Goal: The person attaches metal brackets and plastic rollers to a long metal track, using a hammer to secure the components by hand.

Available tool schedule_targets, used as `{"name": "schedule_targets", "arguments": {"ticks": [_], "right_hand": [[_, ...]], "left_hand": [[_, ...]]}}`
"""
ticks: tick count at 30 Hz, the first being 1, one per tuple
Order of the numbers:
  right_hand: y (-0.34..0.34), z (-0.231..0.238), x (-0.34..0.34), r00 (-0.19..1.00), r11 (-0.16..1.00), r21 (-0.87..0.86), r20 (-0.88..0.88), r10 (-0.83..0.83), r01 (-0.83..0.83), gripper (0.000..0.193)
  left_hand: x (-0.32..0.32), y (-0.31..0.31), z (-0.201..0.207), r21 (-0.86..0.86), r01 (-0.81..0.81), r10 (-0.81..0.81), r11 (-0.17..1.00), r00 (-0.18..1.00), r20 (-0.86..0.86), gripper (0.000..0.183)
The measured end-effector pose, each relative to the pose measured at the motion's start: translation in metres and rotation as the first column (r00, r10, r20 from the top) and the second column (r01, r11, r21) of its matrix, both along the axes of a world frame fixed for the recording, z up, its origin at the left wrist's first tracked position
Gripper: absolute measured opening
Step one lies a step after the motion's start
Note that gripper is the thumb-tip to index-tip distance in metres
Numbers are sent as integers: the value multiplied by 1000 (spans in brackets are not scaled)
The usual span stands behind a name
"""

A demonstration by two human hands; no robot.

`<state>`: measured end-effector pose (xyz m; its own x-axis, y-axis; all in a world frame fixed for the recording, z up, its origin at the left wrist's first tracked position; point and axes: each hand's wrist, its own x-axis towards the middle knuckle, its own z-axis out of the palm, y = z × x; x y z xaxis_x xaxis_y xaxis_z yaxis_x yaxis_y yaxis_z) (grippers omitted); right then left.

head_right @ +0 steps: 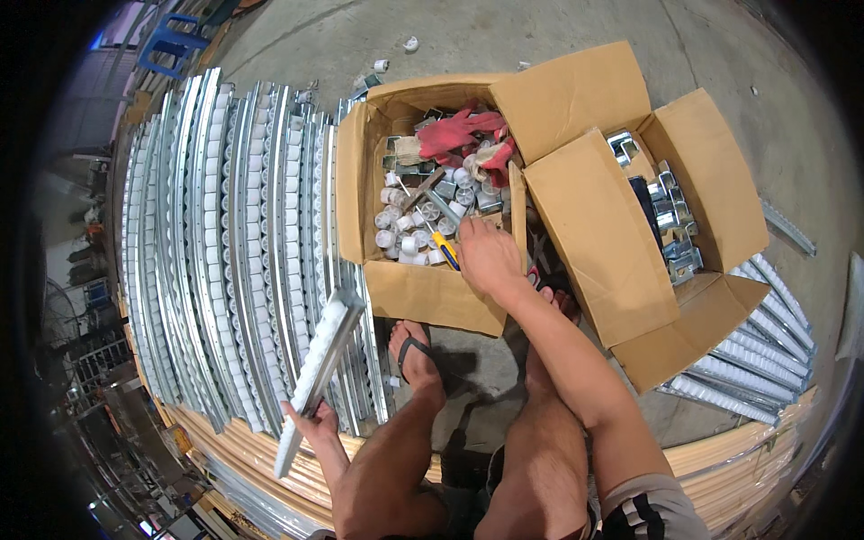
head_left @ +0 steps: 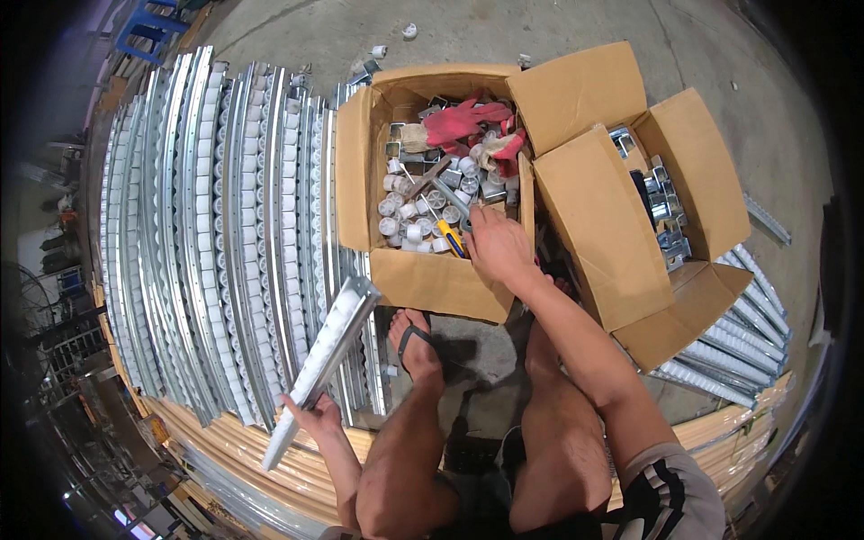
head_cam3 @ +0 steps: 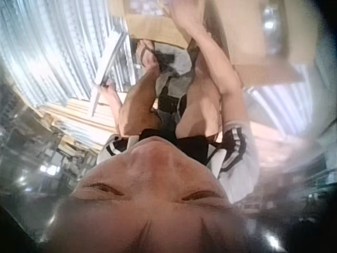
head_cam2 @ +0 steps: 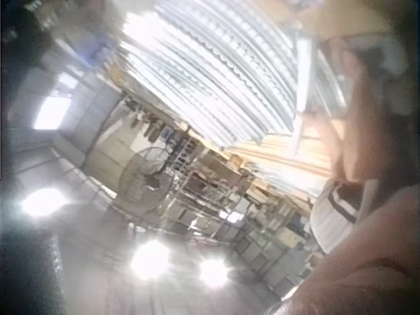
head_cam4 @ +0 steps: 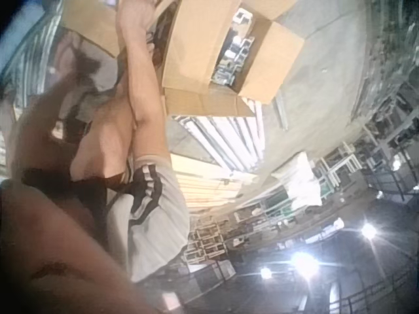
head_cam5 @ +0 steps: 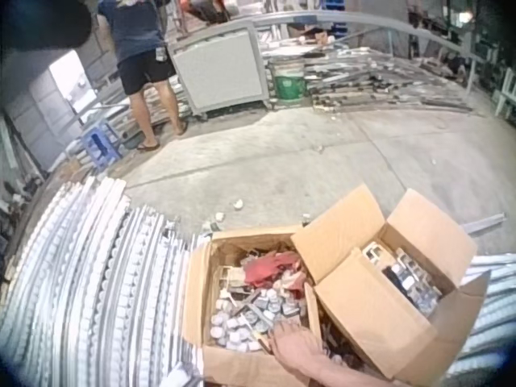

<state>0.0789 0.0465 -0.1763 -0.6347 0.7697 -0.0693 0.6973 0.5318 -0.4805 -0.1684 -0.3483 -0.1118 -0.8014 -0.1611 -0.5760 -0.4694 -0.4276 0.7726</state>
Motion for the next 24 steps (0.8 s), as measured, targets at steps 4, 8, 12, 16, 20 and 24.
{"name": "schedule_targets", "arguments": {"ticks": [4,8,12,16,20,24], "right_hand": [[-2,6,-8,999,1000,-25,31,20,-19,41],[1,9,-7,999,999,-51,31,15,-13,43],[0,2,-8,1000,1000,9,4,1,-1,33],[4,3,-11,999,999,-20,-27,-47,47,26],[41,-14,-26,915,980,-103,-352,-195,169,23],[97,-17,-69,871,968,-214,-490,11,-133,25]], "left_hand": [[15,22,-24,106,-84,79,991,996,49,70],[10,20,-53,239,-63,37,969,993,112,61],[26,33,-68,290,106,-144,951,983,112,57],[45,44,-61,345,223,-284,912,949,136,58],[54,47,-56,314,230,-294,921,939,178,60],[54,58,-37,329,325,-419,887,865,275,61]]}}
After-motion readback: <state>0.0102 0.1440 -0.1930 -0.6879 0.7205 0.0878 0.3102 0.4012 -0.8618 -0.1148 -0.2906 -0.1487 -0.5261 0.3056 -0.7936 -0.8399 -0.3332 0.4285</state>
